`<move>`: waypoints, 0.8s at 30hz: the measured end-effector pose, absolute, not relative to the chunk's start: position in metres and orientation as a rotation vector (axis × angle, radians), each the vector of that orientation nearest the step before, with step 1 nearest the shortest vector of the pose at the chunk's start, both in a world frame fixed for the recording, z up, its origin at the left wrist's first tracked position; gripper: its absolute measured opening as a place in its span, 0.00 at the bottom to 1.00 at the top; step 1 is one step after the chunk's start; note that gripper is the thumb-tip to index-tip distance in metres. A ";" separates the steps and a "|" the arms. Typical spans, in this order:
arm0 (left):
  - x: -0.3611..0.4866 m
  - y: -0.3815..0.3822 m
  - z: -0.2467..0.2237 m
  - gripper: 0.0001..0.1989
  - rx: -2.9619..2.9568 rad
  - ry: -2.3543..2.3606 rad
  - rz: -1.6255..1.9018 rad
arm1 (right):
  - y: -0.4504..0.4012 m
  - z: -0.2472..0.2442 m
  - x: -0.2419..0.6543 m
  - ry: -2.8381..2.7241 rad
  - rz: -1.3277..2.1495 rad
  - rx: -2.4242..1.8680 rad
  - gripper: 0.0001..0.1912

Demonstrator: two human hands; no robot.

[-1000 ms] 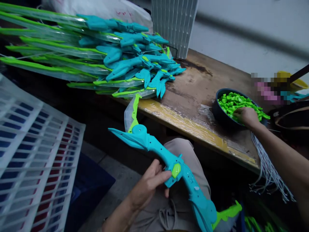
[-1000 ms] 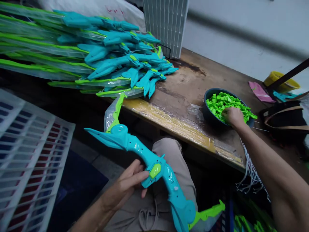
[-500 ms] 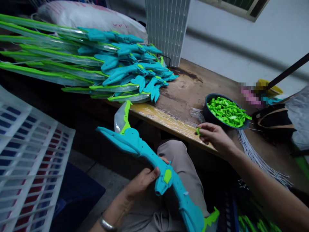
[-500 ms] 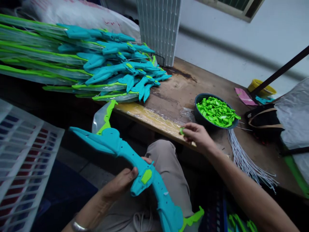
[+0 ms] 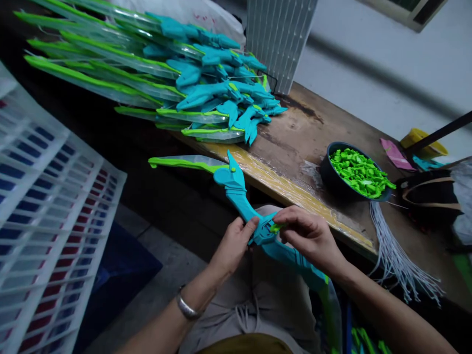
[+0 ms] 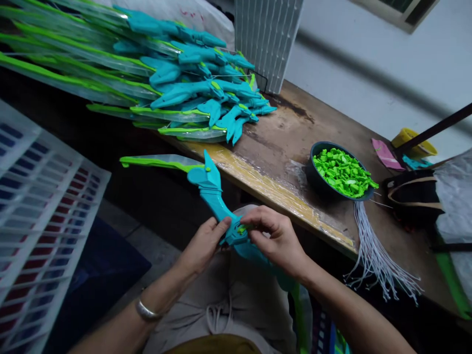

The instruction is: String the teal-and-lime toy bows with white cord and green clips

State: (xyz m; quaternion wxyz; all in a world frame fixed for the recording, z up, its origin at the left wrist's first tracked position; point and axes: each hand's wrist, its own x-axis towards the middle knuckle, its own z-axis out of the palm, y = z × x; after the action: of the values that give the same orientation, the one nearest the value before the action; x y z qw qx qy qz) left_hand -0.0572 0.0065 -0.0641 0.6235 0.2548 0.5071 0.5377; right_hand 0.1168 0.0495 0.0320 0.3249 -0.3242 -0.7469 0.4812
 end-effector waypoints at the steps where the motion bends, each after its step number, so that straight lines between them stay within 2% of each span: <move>1: -0.057 0.008 -0.063 0.30 0.596 1.148 1.234 | 0.050 0.031 0.116 -2.050 1.185 -0.791 0.08; 7: -0.055 0.009 -0.065 0.25 0.636 1.095 1.272 | 0.057 0.016 0.123 -2.394 0.829 -0.700 0.08; 15: -0.056 0.011 -0.068 0.23 0.615 1.046 1.240 | 0.071 0.008 0.125 -2.434 0.870 -0.573 0.04; 20: -0.062 0.011 -0.063 0.21 0.648 1.000 1.223 | 0.079 0.000 0.127 -2.498 0.731 -0.457 0.05; 24: -0.065 0.009 -0.068 0.26 0.719 0.939 1.184 | 0.076 -0.001 0.129 -2.605 0.590 -0.419 0.10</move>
State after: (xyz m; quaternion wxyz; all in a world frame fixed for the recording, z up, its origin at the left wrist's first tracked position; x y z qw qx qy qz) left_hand -0.0650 0.0087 -0.0680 0.6700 0.3191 0.4165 0.5252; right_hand 0.1293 0.0759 -0.0011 0.2172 -0.1512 -0.9406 0.2128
